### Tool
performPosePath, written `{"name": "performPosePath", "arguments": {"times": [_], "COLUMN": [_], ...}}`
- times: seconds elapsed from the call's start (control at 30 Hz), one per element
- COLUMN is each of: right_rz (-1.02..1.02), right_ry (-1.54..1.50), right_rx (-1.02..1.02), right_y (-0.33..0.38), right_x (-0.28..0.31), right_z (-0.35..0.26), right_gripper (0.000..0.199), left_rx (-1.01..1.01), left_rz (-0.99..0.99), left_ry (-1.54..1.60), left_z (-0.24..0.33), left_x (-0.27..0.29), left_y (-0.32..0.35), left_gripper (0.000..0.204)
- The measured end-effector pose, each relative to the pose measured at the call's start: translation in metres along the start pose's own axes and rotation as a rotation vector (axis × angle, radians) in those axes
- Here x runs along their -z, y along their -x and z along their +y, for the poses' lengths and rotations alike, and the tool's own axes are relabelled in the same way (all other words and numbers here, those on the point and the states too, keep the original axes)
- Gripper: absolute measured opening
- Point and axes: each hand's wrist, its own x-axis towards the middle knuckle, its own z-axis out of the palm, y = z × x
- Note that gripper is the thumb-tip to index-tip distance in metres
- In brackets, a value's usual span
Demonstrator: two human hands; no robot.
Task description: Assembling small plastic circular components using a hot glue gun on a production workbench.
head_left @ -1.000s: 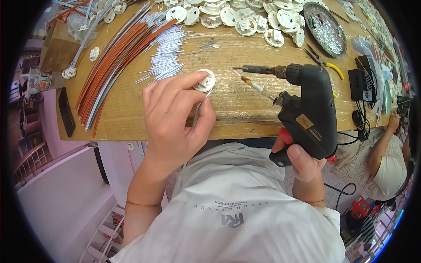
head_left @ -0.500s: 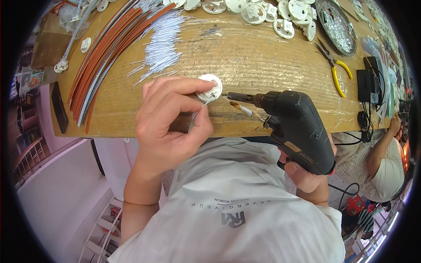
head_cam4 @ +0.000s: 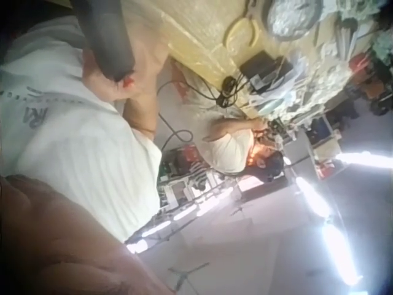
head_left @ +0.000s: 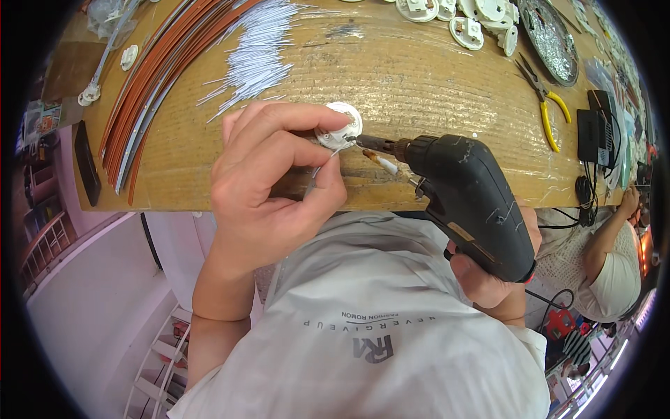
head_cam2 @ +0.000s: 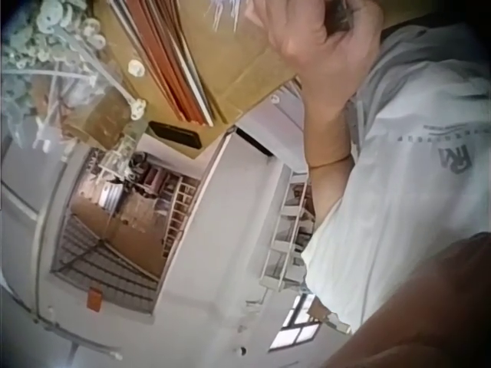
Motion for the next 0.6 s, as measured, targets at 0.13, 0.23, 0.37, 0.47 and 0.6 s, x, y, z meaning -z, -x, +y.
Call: {"name": "performPosePath", "arguments": {"times": [0.13, 0.23, 0.37, 0.47, 0.6], "right_rz": [0.028, -0.008, -0.032, -0.066, -0.029], "right_ry": [0.121, 0.072, 0.116, 0.098, 0.085], "right_rx": [0.0, 0.025, 0.027, 0.014, 0.019], "right_y": [-0.0026, -0.0049, -0.0099, -0.0109, -0.0083], "right_x": [-0.0042, -0.0035, -0.0015, -0.0017, -0.0036], "right_z": [-0.0077, -0.0055, -0.0102, -0.0106, -0.0088], "right_gripper": [0.033, 0.031, 0.028, 0.026, 0.027], "left_rx": [0.001, -0.007, -0.007, 0.001, -0.042], "left_rz": [0.001, -0.001, -0.017, -0.01, 0.06], "left_ry": [-0.006, -0.009, -0.028, -0.021, -0.024], "left_z": [-0.0003, -0.0008, 0.0, -0.0007, -0.0058], "left_x": [0.0007, 0.001, 0.0025, 0.0017, -0.0041], "left_y": [0.0005, 0.0005, -0.0002, 0.0004, -0.0007], "left_gripper": [0.013, 0.013, 0.012, 0.011, 0.017]}}
